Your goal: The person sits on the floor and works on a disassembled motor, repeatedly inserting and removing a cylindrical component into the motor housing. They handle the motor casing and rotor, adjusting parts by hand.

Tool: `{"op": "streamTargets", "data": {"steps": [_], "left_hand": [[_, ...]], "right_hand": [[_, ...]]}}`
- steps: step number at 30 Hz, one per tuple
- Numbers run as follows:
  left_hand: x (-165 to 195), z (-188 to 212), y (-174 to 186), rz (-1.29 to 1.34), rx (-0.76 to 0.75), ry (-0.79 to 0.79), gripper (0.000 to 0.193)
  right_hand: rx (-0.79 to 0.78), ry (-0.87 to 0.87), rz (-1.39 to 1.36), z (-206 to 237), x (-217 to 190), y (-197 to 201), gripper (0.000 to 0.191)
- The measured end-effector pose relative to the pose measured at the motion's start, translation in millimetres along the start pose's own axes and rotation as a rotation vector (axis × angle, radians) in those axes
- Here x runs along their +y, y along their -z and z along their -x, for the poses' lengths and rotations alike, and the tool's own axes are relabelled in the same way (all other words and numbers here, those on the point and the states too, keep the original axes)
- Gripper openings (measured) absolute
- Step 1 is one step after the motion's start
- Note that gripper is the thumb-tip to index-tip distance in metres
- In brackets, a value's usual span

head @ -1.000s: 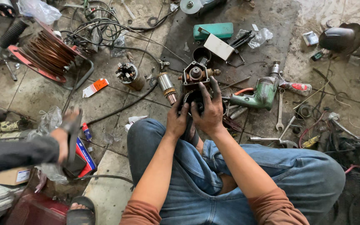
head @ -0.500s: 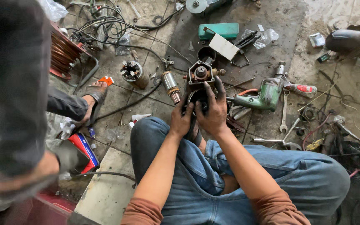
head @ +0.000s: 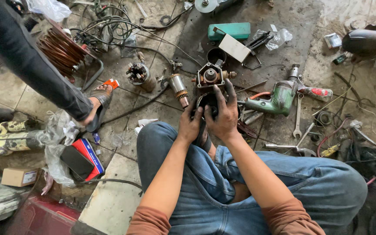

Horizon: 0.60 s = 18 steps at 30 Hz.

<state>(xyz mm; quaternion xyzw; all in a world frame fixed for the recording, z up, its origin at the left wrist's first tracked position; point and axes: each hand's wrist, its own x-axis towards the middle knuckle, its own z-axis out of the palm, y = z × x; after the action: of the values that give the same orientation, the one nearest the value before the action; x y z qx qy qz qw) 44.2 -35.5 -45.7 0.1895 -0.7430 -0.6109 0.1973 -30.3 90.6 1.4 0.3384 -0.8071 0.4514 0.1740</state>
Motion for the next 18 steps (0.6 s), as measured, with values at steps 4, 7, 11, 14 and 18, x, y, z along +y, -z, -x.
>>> {"op": "streamTargets", "data": {"steps": [4, 7, 11, 14, 18], "left_hand": [[2.6, -0.1, 0.3, 0.019, -0.014, 0.010, 0.053], [4.8, -0.6, 0.2, 0.024, -0.021, 0.013, 0.054], [6.1, -0.8, 0.3, 0.023, -0.027, 0.011, 0.054], [6.3, -0.8, 0.2, 0.012, -0.024, 0.010, 0.054], [6.9, -1.0, -0.2, 0.028, -0.023, -0.004, 0.054]], "right_hand": [[-0.008, -0.001, 0.005, -0.5, 0.0, 0.7, 0.068], [-0.003, 0.001, 0.001, -1.0, 0.2, 0.6, 0.068], [0.001, 0.014, 0.005, -1.1, 0.8, 0.7, 0.068], [-0.001, 0.013, 0.012, -0.8, 1.2, 0.7, 0.069], [-0.002, 0.010, 0.011, -1.0, 1.6, 1.2, 0.069]]}}
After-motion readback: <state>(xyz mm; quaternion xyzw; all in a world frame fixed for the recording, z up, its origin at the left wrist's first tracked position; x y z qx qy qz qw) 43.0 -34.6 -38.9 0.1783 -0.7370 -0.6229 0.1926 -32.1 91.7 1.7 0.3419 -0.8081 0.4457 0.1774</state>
